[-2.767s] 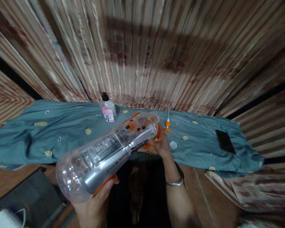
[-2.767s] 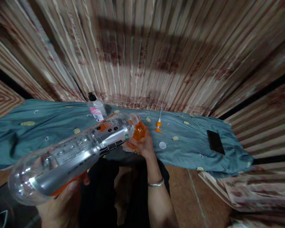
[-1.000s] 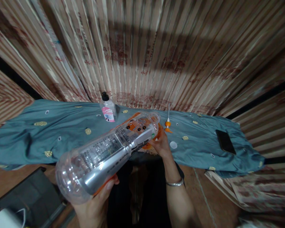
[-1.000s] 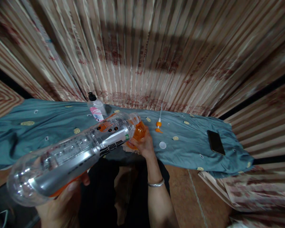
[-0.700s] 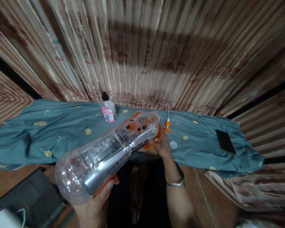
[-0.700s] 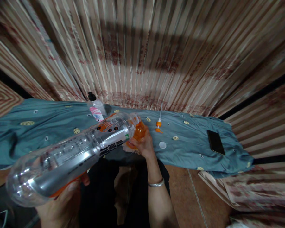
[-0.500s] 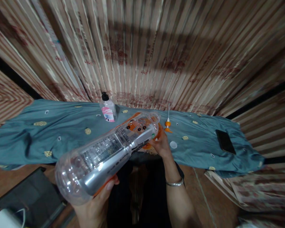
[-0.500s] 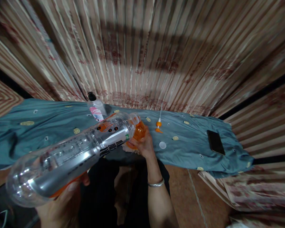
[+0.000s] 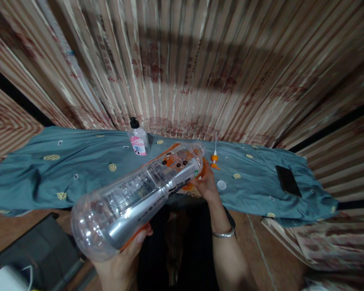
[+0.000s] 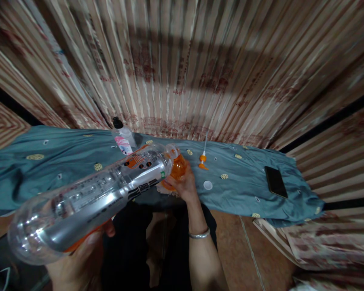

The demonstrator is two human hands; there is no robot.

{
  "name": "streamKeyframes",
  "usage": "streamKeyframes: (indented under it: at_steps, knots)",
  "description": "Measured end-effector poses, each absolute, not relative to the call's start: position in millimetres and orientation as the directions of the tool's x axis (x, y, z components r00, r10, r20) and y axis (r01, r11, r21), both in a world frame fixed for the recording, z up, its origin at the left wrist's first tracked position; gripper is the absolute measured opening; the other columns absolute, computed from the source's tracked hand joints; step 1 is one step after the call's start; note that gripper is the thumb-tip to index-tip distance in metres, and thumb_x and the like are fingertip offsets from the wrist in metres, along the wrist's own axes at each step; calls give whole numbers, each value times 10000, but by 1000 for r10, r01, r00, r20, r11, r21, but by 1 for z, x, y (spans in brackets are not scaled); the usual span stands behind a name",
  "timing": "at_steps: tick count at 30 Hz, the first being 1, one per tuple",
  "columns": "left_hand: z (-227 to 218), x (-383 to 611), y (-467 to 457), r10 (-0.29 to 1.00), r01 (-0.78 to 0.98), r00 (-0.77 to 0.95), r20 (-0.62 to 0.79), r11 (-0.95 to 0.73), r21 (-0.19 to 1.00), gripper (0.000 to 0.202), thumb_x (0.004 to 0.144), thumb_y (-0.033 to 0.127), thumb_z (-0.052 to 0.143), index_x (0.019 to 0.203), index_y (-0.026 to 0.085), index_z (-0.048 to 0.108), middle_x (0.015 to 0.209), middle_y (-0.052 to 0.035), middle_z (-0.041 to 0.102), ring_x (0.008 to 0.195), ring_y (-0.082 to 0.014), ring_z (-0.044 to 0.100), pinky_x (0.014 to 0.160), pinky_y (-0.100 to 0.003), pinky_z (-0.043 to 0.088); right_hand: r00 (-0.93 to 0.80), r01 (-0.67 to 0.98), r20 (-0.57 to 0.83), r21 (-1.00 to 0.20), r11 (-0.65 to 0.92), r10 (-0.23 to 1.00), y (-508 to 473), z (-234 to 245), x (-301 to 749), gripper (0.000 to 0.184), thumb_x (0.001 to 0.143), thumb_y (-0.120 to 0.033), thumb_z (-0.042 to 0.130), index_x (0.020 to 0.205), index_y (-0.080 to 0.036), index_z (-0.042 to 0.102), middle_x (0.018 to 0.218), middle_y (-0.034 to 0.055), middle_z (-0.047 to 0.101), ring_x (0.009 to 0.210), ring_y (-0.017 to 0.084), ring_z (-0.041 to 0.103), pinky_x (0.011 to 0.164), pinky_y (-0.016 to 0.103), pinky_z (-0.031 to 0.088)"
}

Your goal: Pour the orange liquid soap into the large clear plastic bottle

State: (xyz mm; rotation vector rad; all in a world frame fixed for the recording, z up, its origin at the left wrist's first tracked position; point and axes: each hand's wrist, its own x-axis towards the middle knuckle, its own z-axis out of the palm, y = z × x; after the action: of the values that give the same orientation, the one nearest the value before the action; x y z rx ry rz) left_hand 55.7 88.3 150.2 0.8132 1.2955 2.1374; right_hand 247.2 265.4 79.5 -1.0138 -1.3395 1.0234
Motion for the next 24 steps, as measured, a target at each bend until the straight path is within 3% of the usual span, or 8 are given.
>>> streamKeyframes:
  at_steps: [9, 19, 24]
  knots:
    - [168, 73, 93, 628, -130, -752, 200, -439, 889, 959, 571, 328, 1115, 1427, 267, 686, 668, 72, 705, 439, -180, 625, 406, -266, 523, -23, -29, 287, -958, 286, 958, 267, 78, 247, 742, 611, -323, 973, 1302, -254, 712, 1222, 84, 841, 1330, 345, 758, 1192, 501, 613]
    - [167, 70, 93, 645, -35, -699, 310, -463, 886, 868, 651, 374, 1087, 1425, 242, 719, 636, 36, 745, 428, -202, 640, 406, -277, 529, -15, -16, 300, -954, 300, 954, 268, 76, 248, 725, 610, -351, 984, 1273, -262, 704, 1218, 76, 843, 1230, 331, 791, 1140, 504, 643]
    - [165, 73, 93, 633, -65, -727, 267, -451, 890, 886, 627, 383, 1104, 1421, 264, 730, 623, 42, 743, 409, -198, 632, 409, -274, 533, -19, 9, 279, -960, 279, 960, 268, 78, 248, 761, 588, -311, 996, 1293, -255, 712, 1238, 85, 849, 1277, 350, 782, 1173, 521, 631]
